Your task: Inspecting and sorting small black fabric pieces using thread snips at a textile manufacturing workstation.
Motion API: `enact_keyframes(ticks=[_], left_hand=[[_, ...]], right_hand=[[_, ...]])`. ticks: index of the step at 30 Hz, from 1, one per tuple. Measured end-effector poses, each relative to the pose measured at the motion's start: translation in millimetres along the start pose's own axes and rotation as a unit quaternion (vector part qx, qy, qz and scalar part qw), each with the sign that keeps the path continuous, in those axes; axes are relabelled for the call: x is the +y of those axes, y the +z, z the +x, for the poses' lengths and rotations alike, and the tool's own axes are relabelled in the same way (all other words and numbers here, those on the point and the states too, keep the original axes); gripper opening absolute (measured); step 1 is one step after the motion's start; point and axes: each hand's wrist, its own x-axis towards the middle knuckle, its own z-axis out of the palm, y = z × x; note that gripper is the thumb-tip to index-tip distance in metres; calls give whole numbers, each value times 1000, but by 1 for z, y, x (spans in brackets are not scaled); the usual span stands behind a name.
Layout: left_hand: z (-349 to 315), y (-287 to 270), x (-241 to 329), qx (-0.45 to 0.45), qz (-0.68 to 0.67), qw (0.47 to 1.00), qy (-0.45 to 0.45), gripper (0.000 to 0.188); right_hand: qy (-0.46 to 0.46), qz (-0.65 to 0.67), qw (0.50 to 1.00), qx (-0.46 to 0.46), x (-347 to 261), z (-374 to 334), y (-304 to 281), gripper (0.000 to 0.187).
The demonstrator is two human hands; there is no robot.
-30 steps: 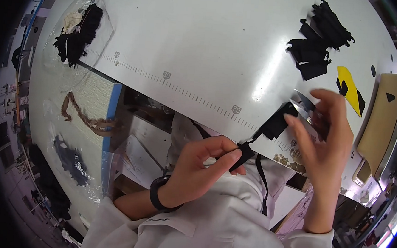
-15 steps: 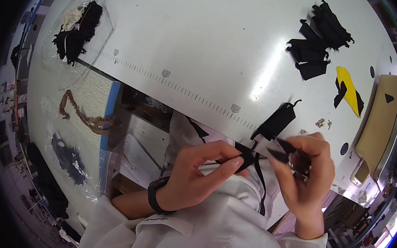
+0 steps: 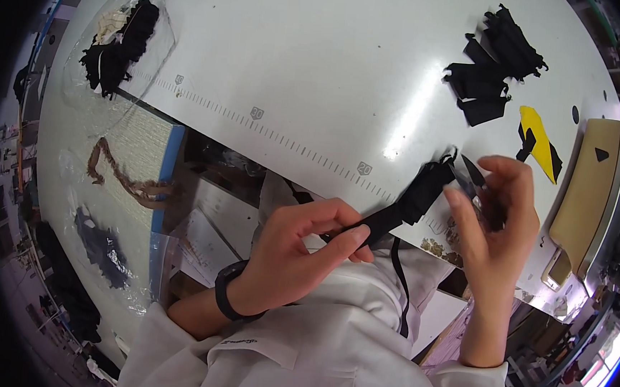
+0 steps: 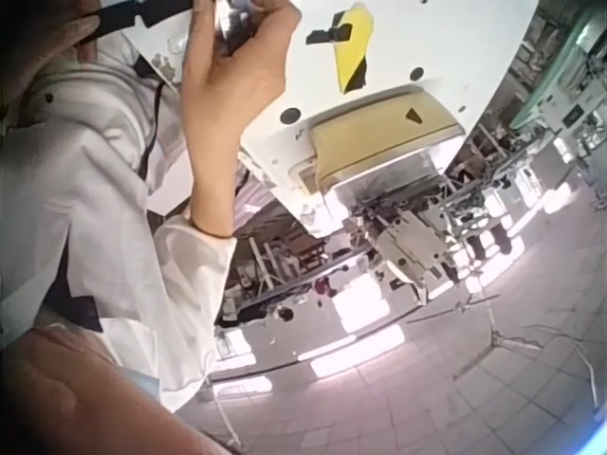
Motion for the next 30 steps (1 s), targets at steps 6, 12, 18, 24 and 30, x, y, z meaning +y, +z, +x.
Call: enact_keyframes(ticks=[6,12,18,24,30], left_hand=[[0,-3,1,8,-36,999,-7,11],[-2,-5,-6,8,-64,998,9,8],[-5,-2,-8,14,-55,998,-6,7],[-11,3,2,-24,1,998,62,9],[-11,4,16,-75,59,993,72,10]], right_hand=[[-264,-193,943,-66,-16,-8,-17,31],[-321,-240,913,-71,-16,-9,-4,26],[-343,-226,910,-60,-13,-10,3,23],[-66,86,986,-129,-19,-19,-14,35],[40,167,979,-106,-15,-7,-19,11]])
